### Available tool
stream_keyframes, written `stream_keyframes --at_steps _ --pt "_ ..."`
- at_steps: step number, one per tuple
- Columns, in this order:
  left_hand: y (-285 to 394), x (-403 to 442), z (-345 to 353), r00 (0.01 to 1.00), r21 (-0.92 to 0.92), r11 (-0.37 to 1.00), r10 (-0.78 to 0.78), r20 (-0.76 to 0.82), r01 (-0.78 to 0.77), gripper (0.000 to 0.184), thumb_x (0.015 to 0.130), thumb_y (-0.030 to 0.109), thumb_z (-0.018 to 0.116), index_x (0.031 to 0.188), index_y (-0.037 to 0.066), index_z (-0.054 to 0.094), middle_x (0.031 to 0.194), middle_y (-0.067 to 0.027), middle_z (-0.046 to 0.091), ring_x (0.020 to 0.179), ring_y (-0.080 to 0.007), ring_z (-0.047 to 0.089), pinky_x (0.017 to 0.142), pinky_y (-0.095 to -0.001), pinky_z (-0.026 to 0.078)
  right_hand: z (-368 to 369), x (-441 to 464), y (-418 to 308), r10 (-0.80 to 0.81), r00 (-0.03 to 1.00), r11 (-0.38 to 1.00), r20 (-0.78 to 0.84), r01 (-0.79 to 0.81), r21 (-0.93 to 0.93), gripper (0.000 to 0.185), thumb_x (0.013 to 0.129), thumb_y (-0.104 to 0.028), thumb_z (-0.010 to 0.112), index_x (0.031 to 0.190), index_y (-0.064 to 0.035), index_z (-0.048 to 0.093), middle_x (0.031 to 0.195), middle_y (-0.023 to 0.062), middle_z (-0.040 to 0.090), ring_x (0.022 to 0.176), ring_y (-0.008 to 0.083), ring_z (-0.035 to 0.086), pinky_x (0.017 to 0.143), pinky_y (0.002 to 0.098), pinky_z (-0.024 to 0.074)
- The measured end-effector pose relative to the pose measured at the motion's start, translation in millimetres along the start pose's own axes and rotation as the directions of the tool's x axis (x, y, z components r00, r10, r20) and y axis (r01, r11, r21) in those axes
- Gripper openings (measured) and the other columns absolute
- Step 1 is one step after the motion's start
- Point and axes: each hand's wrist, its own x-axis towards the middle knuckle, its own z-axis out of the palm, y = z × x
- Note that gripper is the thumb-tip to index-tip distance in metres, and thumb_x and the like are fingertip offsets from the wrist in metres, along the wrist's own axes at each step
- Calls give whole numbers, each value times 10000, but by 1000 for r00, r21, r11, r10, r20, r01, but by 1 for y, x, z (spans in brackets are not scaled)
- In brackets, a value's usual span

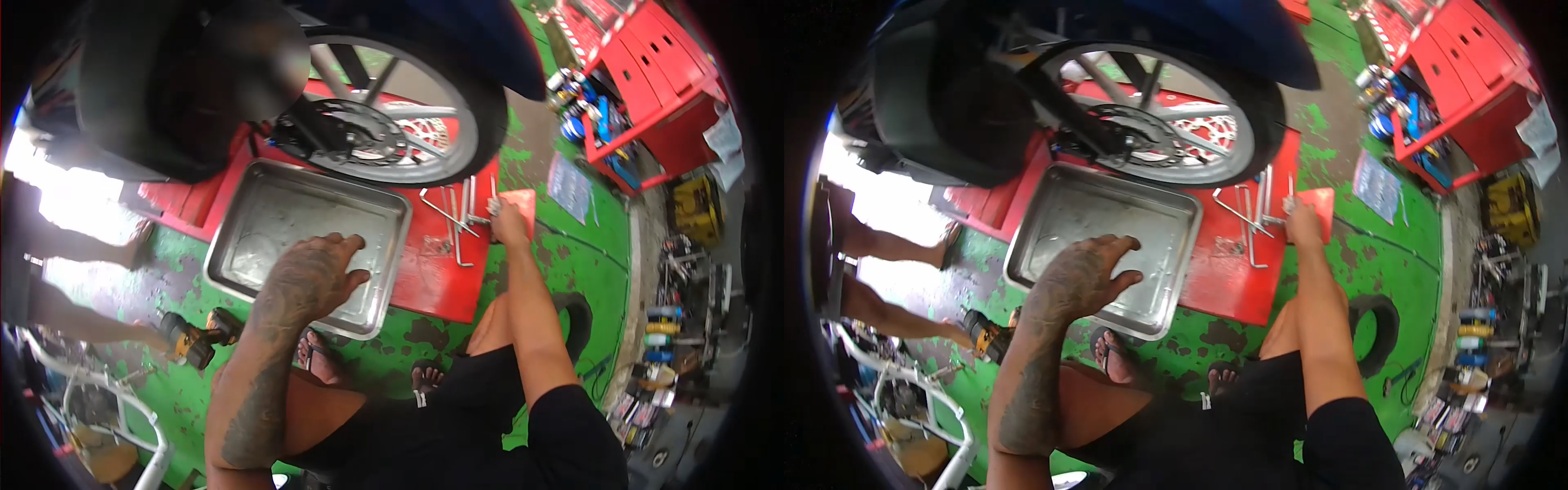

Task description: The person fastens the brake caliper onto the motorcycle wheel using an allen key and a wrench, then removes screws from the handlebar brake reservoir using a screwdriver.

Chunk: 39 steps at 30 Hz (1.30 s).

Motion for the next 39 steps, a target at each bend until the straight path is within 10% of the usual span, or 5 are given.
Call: stream_keyframes --at_steps 4,11,23,29,39 --pt "-8 -3 15 998 -62 997 41 -38 -43 459 973 376 682 1294 59 600 1193 -189 692 1151 -385 651 995 -486 507 -59 -60 -51 -131 986 914 -104 161 373 372 996 -199 618 1324 -27 577 1194 236 638 1042 359 673 867 492 548" --pt "66 20 52 888 -955 167 433 -152 -245 774 1025 444 618 1614 82 268 1608 -212 359 1430 -353 463 1162 -467 420 -104 -181 -161 -86 926 -462 367 -363 809 530 1053 -555 497 1258 -84 627 1105 65 689 926 199 673 781 325 553" --pt "86 40 63 840 -605 591 456 -295 -533 825 1031 632 458 1590 37 335 1664 -263 244 1524 -428 313 1236 -487 324 -54 -152 -117 -64 926 252 -373 377 891 657 1066 -546 411 1482 -42 485 1403 193 590 1302 367 563 1153 477 408" --pt "73 25 -5 954 -888 449 294 49 -93 658 1051 580 429 1312 17 647 1221 -287 675 1176 -386 654 1002 -496 489 -159 -163 -162 -26 997 -453 72 -76 888 553 1110 -458 354 1400 -26 538 1312 175 632 1225 310 612 1119 470 451" --pt "93 54 57 823 -769 453 -122 -554 -451 452 1062 390 460 1150 -11 650 1025 -280 703 982 -478 677 891 -532 531 -89 -120 -194 -173 511 706 -842 660 256 441 1124 -373 429 1015 25 587 830 70 624 694 195 584 624 348 484"
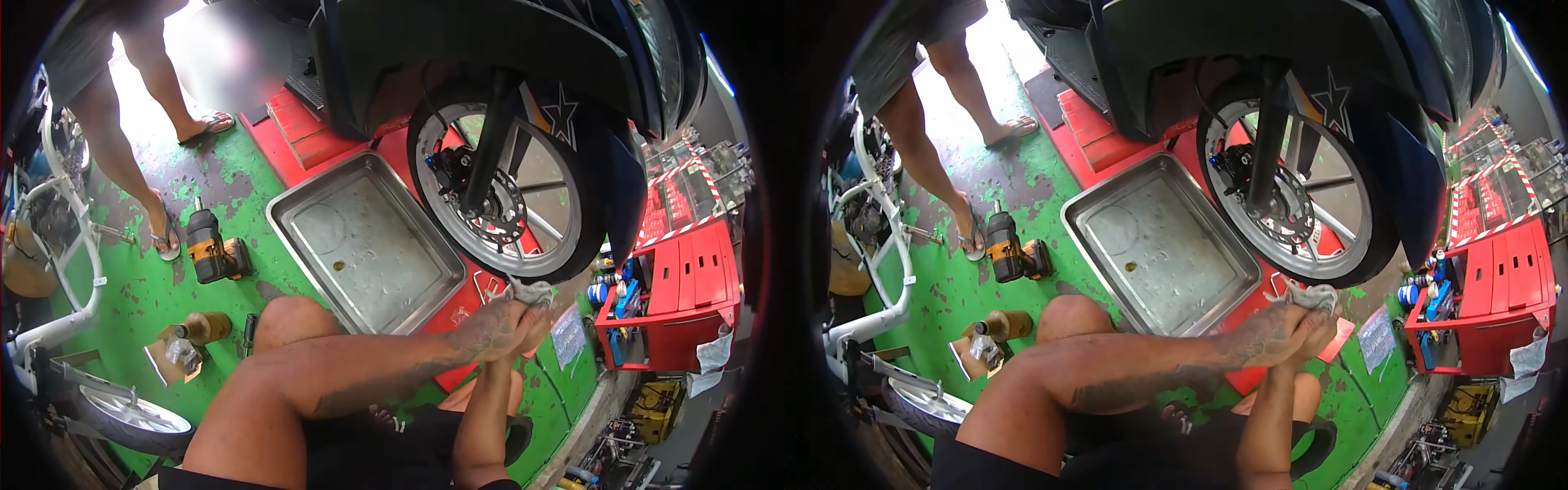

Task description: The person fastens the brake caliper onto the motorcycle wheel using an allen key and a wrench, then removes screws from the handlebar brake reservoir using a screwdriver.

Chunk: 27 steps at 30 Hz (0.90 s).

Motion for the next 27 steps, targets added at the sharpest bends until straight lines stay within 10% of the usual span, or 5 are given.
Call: stream_keyframes --at_steps 4,9,11,17,27 --pt "15 18 -45 991 372 922 133 -35 -110 311 1014 331 615 1027 27 680 922 -205 686 875 -400 677 771 -483 532 -13 26 -1 501 830 691 246 -555 463 461 1114 -363 468 1137 57 656 1079 143 675 932 233 636 853 371 521" --pt "7 84 -180 608 204 955 295 -737 -216 308 1023 266 643 1178 0 653 973 -75 689 808 -141 612 726 -316 515 -33 83 14 348 937 913 22 -345 217 530 1050 -295 651 1410 64 502 1345 193 570 1268 253 542 1070 370 447" --pt "-3 107 -219 582 90 994 41 -812 56 356 1049 288 601 1263 7 650 1028 -76 701 860 -147 632 763 -310 519 -36 105 17 197 980 971 5 -196 139 598 988 -262 736 1461 12 494 1402 194 555 1318 293 525 1107 402 425" --pt "8 143 -233 710 -268 897 69 -701 -352 313 1073 231 520 1245 2 648 935 -56 702 740 -154 626 678 -299 533 -63 206 -13 -270 938 951 217 295 -94 780 872 -325 836 1525 -78 487 1490 178 530 1385 369 491 1161 455 378" --pt "-2 159 -247 790 -312 873 123 -601 -374 202 1058 128 520 1190 -4 598 821 -45 561 706 -139 506 725 -357 526 -20 306 -19 -225 713 974 664 183 134 1262 570 -586 918 1610 -106 387 1533 262 504 1416 356 511 1197 457 366"
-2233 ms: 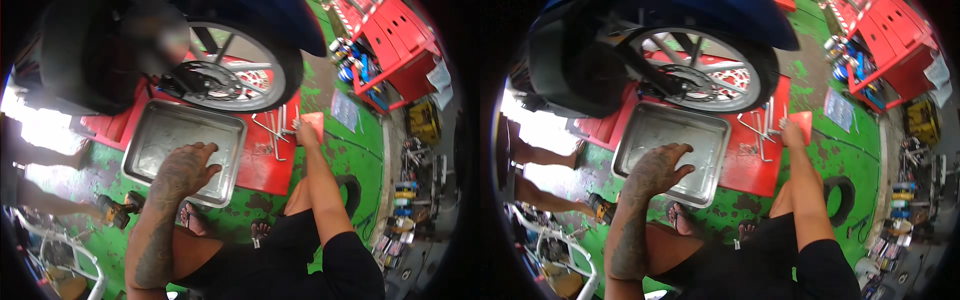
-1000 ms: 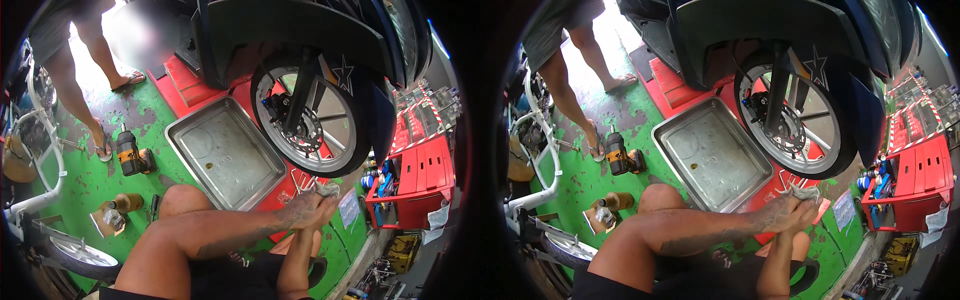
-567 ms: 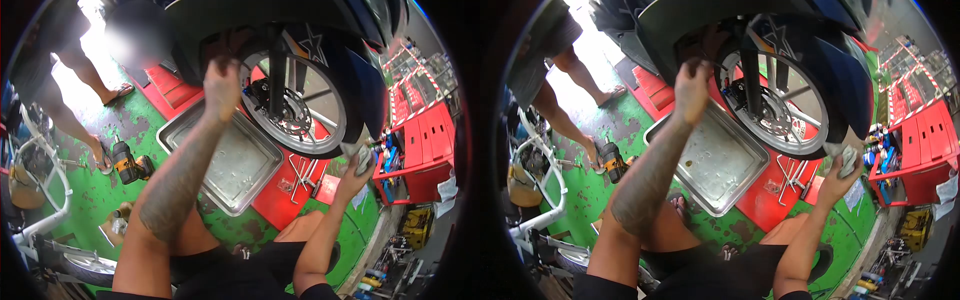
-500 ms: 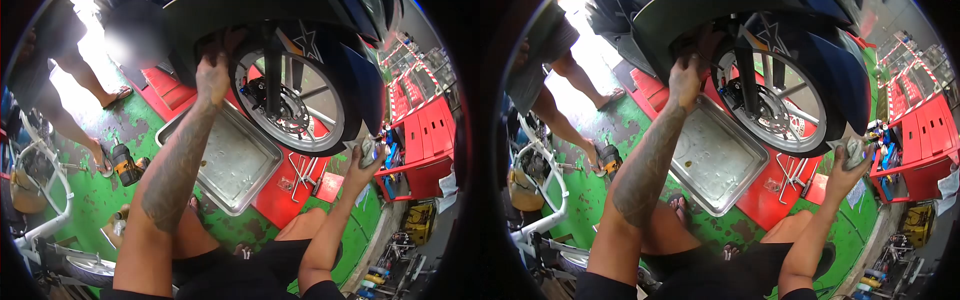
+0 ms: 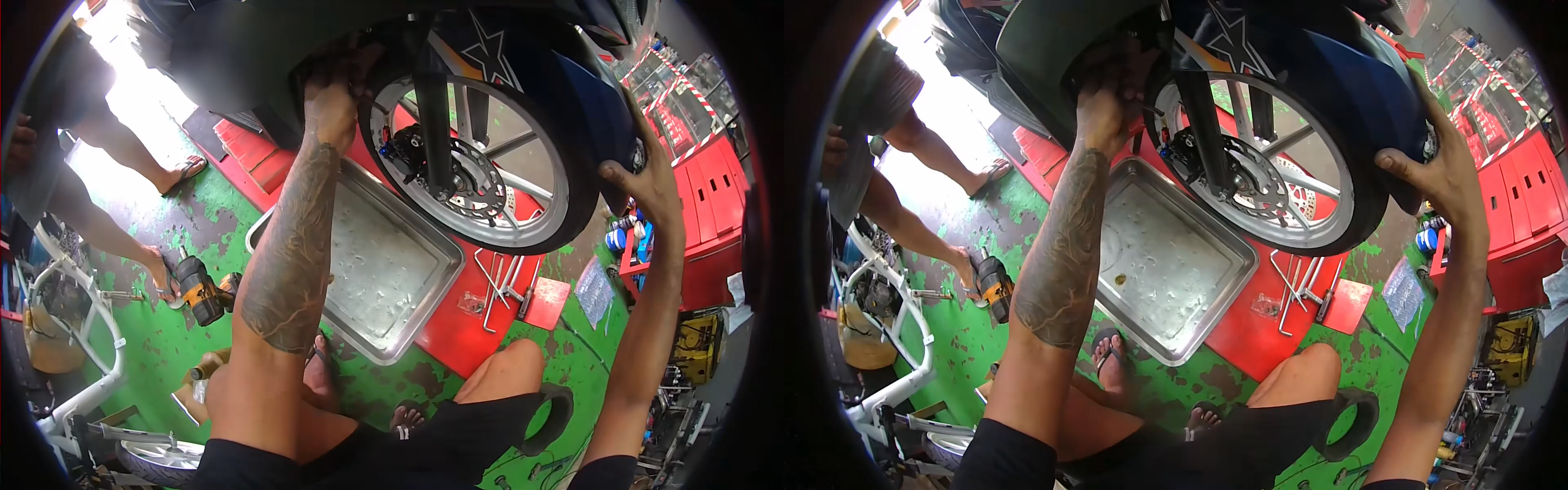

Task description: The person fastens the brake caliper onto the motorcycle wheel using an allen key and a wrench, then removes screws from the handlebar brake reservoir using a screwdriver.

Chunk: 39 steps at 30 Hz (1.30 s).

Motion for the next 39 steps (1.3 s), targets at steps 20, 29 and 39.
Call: stream_keyframes --at_steps 20,29,39 --pt "-4 -18 -34 930 60 998 -49 364 29 508 1119 349 428 1514 30 413 1413 -167 607 1281 -292 605 1062 -430 487 1 -4 -4 19 999 992 33 -23 121 1234 611 -517 942 1617 -96 365 1553 245 482 1451 333 463 1216 442 336" --pt "-22 -2 -43 904 -84 981 -127 409 176 543 1109 224 490 1593 119 268 1492 -119 478 1119 -265 658 999 -446 546 -2 -1 -6 33 997 992 67 -41 120 1254 611 -501 932 1618 -46 339 1610 236 411 1508 328 385 1249 436 270" --pt "-14 6 -37 916 -73 990 -85 392 123 451 1082 172 528 1502 42 425 1392 -120 591 915 -216 700 885 -402 609 -2 1 -5 20 998 995 64 -26 99 1285 599 -550 922 1616 -29 334 1592 239 428 1492 335 404 1239 436 292"
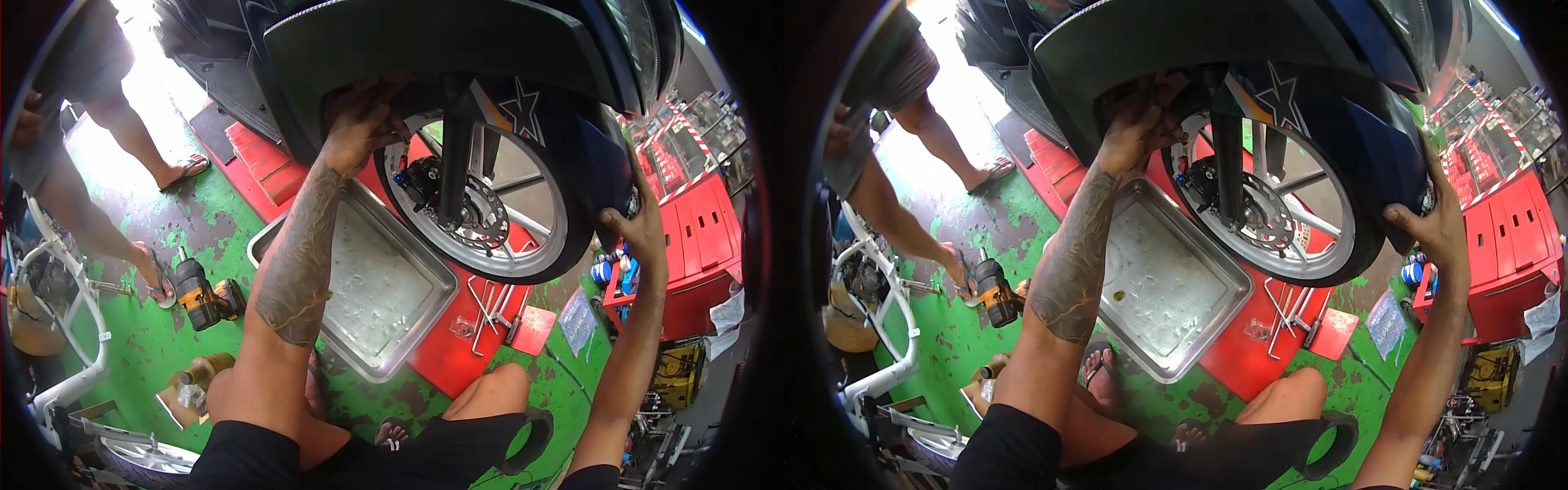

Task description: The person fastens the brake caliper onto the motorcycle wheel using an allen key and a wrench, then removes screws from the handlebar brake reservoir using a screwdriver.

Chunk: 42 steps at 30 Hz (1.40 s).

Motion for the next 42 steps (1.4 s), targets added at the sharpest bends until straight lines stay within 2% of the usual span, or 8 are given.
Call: stream_keyframes --at_steps 6,12,15,21,30,33,36,42 --pt "0 14 18 999 189 981 43 -27 -37 432 1045 171 567 1453 48 492 1089 -107 656 838 -192 704 807 -360 620 3 -3 0 30 999 998 -25 -31 -52 1272 616 -558 923 1613 -30 338 1575 233 446 1467 324 435 1220 439 330" --pt "-5 10 20 984 113 988 118 -137 -103 368 1037 208 590 1373 58 595 983 -89 653 808 -166 684 759 -341 609 3 -5 1 3 999 1000 -39 -4 -25 1256 621 -536 929 1613 -37 343 1570 234 454 1457 324 449 1215 439 338" --pt "5 14 15 986 264 964 39 -159 5 346 1050 216 575 1360 67 620 1067 -83 663 865 -169 697 811 -343 603 3 -9 -4 46 998 999 -39 -47 -27 1241 623 -518 929 1609 -35 351 1561 235 467 1462 324 443 1218 438 333" --pt "17 4 5 998 19 999 -50 -44 51 384 1060 236 573 1400 57 580 1294 -101 648 952 -191 722 883 -352 604 0 -7 -2 41 999 999 -18 -41 -12 1228 634 -523 928 1605 -30 359 1551 243 476 1469 333 434 1225 440 317" --pt "14 15 1 999 300 953 40 12 -42 405 1069 314 554 1420 113 580 1162 -115 672 942 -195 715 794 -356 611 -2 -2 10 -19 1000 998 -19 17 -62 1272 619 -606 922 1621 -77 344 1570 234 454 1470 345 427 1222 454 319" --pt "18 10 12 990 532 847 90 -112 -17 404 1078 349 540 1415 134 598 1121 -104 689 957 -182 701 808 -353 601 -4 -1 9 -27 1000 995 -15 25 -99 1254 627 -604 919 1618 -83 354 1572 224 455 1473 341 424 1221 455 323" --pt "22 -1 4 952 311 910 -209 -221 272 468 1073 436 539 1397 106 613 1120 -98 701 975 -192 688 822 -355 587 -1 -6 6 -79 994 994 -77 73 -77 1196 659 -569 915 1606 -79 374 1572 213 461 1469 337 430 1218 452 330" --pt "71 -39 9 820 679 515 -521 -237 524 526 1041 513 575 1288 57 659 1151 -81 720 948 -173 665 809 -351 577 36 -85 -16 -119 870 991 -479 78 -104 721 838 -111 846 1455 -5 489 1364 166 582 1276 279 566 1096 388 436"
